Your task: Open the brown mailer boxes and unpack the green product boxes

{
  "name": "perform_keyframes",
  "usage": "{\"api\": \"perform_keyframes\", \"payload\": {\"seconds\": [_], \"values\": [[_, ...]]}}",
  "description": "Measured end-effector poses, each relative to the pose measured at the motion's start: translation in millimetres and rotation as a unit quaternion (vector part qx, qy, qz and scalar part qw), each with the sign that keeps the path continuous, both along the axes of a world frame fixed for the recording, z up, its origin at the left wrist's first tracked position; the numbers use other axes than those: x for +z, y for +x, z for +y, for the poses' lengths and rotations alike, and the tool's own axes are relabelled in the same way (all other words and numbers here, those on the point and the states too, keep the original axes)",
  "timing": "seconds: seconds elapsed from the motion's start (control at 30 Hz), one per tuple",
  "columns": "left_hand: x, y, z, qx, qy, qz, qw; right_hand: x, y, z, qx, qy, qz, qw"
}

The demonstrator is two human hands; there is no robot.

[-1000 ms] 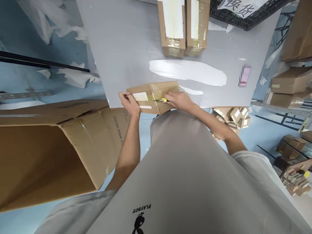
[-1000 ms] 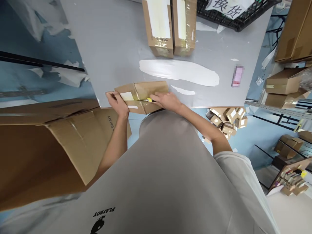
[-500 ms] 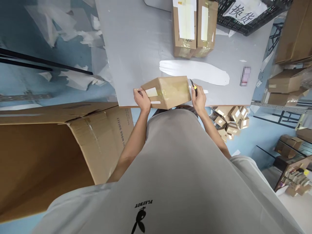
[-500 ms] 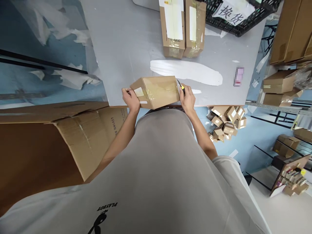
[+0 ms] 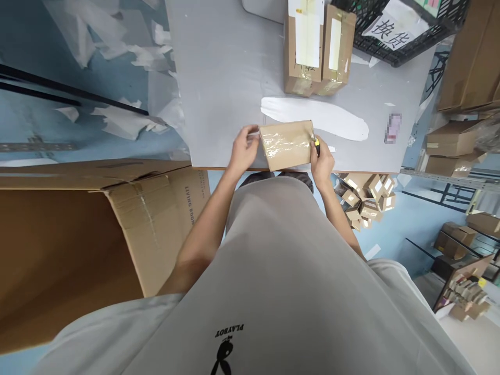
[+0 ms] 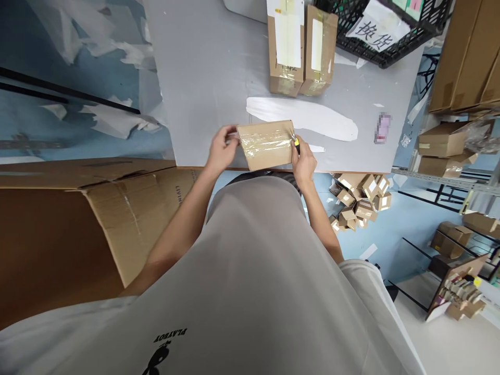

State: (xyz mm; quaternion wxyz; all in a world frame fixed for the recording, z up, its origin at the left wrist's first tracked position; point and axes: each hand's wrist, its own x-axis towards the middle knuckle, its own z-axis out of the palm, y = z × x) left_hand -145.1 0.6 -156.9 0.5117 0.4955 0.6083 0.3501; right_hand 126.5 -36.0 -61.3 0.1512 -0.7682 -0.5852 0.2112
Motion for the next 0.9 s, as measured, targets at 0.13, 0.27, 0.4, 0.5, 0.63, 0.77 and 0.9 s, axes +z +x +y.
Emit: {"api": "perform_keyframes", "payload": {"seconds": [0.13,0.27,0.4,0.5,0.63,0.77,0.9], "values": [[45.9,-15,18,0.015,0.012,0.006,1.000,-1.4,-5,-2,0.003,0.006,-0.017,1.000],[68.4,-10,35,0.011,0.003,0.001,1.000,-0.3,-3,-1,0.017,-0.005,-0.047,0.999],[72.6,-9,39,-0.013,-0.012,-0.006,1.000,-5.5,9,5,0.023,-0.008,-0.079,0.997],[75.8,-17,35,-0.057,-0.030,-0.015,0.998,-6.6,23,12,0.044,-0.021,-0.103,0.994],[82.3,-27,29,-0.103,-0.061,-0.027,0.992,8.9,33,8,0.038,0.011,-0.112,0.993],[88.9,-30,25,-0.114,-0.071,-0.036,0.990,40.6,13,-17,0.047,0.043,-0.059,0.996],[91.7,-28,27,-0.122,-0.064,-0.022,0.990,68.3,-33,-41,0.103,-0.068,0.027,0.992]]}}
